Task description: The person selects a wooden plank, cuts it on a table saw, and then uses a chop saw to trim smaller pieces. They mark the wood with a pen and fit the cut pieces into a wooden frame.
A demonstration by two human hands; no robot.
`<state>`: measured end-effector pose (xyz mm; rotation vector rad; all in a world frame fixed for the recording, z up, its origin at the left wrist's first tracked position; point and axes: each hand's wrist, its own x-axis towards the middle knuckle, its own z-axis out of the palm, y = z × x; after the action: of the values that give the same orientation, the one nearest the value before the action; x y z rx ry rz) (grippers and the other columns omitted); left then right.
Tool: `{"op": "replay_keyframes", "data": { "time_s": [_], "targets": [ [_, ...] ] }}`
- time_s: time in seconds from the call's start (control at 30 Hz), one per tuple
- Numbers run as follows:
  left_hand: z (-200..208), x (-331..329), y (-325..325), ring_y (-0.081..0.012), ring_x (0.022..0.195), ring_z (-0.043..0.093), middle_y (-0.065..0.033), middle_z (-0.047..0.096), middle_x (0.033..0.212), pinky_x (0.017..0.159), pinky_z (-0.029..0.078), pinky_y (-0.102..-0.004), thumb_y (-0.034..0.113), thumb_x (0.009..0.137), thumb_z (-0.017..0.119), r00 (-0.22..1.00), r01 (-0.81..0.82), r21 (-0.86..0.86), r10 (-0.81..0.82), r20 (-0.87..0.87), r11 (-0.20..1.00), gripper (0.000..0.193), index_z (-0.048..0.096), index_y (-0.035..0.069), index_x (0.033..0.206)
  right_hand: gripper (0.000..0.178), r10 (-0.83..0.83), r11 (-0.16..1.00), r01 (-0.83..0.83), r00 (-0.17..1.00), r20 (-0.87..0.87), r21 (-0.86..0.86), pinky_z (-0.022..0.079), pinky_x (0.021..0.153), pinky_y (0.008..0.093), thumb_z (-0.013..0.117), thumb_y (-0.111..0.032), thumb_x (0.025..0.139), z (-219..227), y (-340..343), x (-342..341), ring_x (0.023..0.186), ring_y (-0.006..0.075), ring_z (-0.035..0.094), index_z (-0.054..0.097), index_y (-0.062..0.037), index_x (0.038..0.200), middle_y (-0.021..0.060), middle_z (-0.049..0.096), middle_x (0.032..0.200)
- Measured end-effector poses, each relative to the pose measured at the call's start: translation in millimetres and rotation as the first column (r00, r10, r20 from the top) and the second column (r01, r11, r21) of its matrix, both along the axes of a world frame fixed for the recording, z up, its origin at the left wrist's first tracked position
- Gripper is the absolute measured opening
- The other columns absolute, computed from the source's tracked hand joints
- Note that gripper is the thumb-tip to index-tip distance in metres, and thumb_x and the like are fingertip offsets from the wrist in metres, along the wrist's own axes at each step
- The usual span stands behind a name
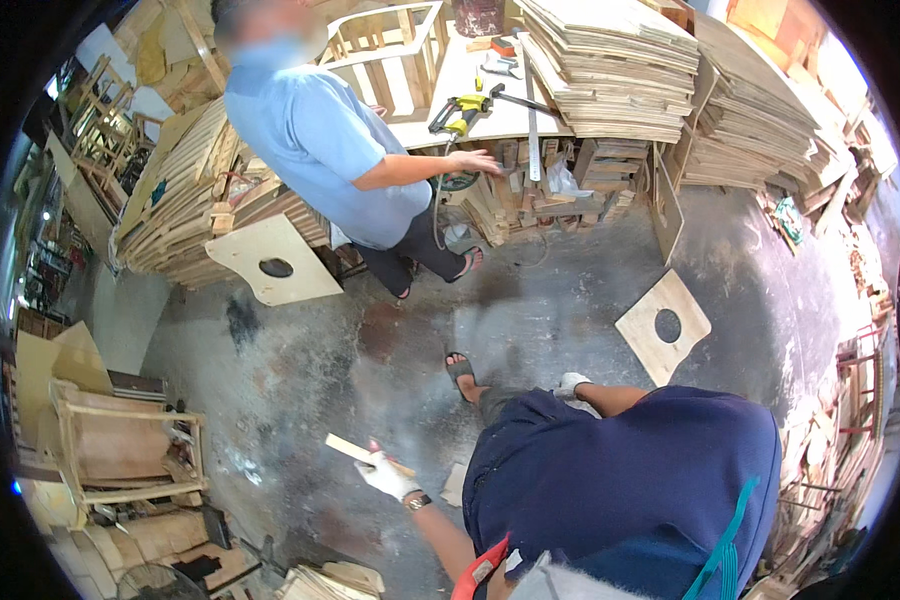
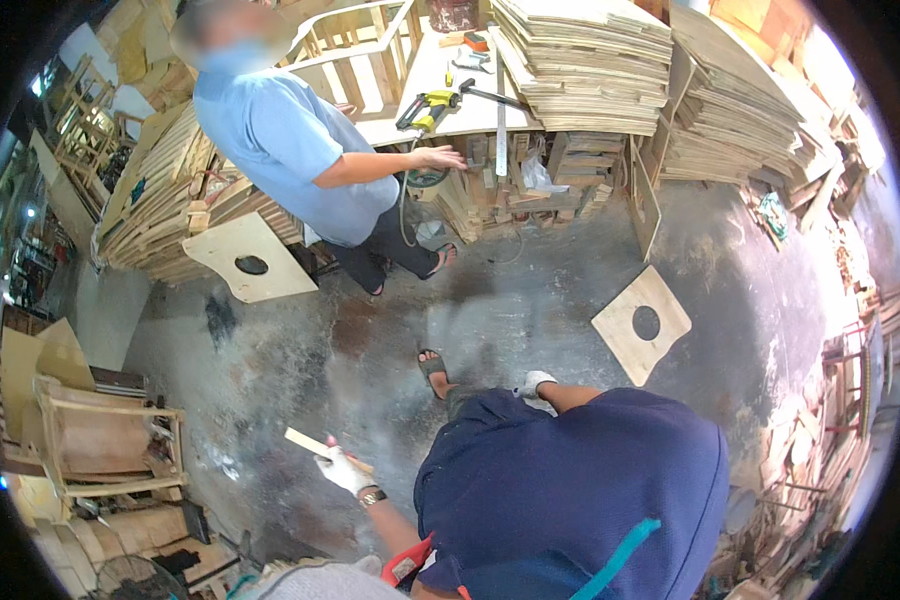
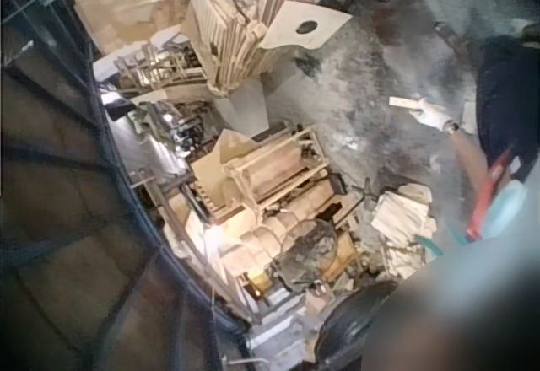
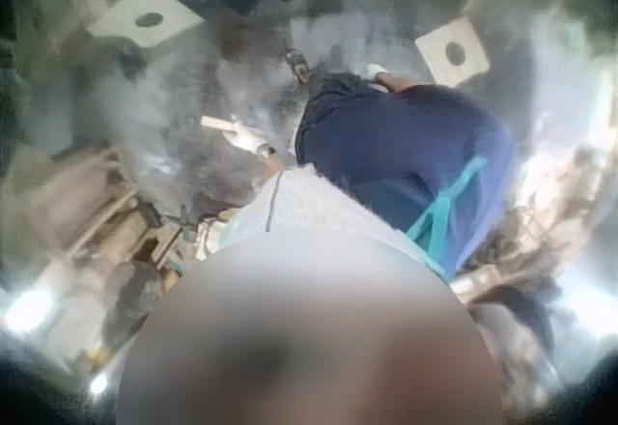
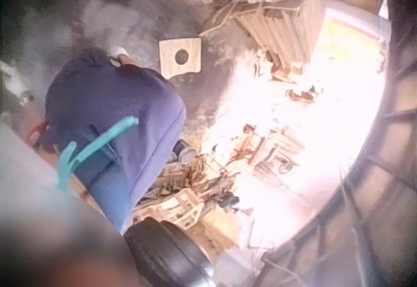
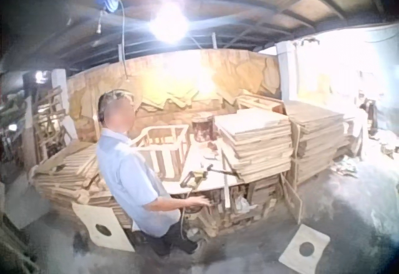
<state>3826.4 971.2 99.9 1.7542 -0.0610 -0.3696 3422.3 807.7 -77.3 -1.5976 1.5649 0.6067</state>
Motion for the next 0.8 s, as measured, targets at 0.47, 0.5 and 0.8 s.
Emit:
{"op": "replay_keyframes", "data": {
  "time_s": [0.47,0.5,0.8],
  "targets": [
    [-55,86,-59,-0.0105,0.055,0.038,0.0009,0.042,0.072,0.046,0.031,-0.0302,0.023,0.095,0.057,0.967,-0.159,-0.034,0.149,-0.206,0.987,0.022,0.057,0.002,0.102,0.051,0.002,0.958,0.068,0.97,0.244,-0.279,0.054,0.088,0.0485,0.066,-0.049,0.084,25,-233,188,0.101,0.0431,0.069,0.075,-0.0019,0.101,0.0258,0.071,0.104],
    [-52,86,-72,-0.0107,0.055,0.038,0.001,0.042,0.071,0.046,0.031,-0.0303,0.023,0.096,0.058,0.967,-0.166,-0.035,0.155,-0.2,0.986,0.023,0.057,0.001,0.102,0.045,0.003,0.941,0.085,0.966,0.257,-0.329,0.054,0.082,0.0477,0.062,-0.046,0.085,22,-246,189,0.091,0.0419,0.07,0.076,-0.0051,0.096,0.0231,0.073,0.093],
    [-58,99,-125,-0.0105,0.05,0.035,0.0018,0.041,0.066,0.044,0.03,-0.0302,0.023,0.097,0.058,0.967,-0.127,-0.071,0.107,-0.229,0.989,0.022,0.057,0.0,0.099,0.042,-0.063,0.943,0.148,0.959,0.277,-0.298,0.054,0.086,0.0476,0.063,-0.042,0.086,13,-249,196,0.095,0.0419,0.07,0.075,-0.004,0.099,0.0245,0.072,0.099]
  ]
}}
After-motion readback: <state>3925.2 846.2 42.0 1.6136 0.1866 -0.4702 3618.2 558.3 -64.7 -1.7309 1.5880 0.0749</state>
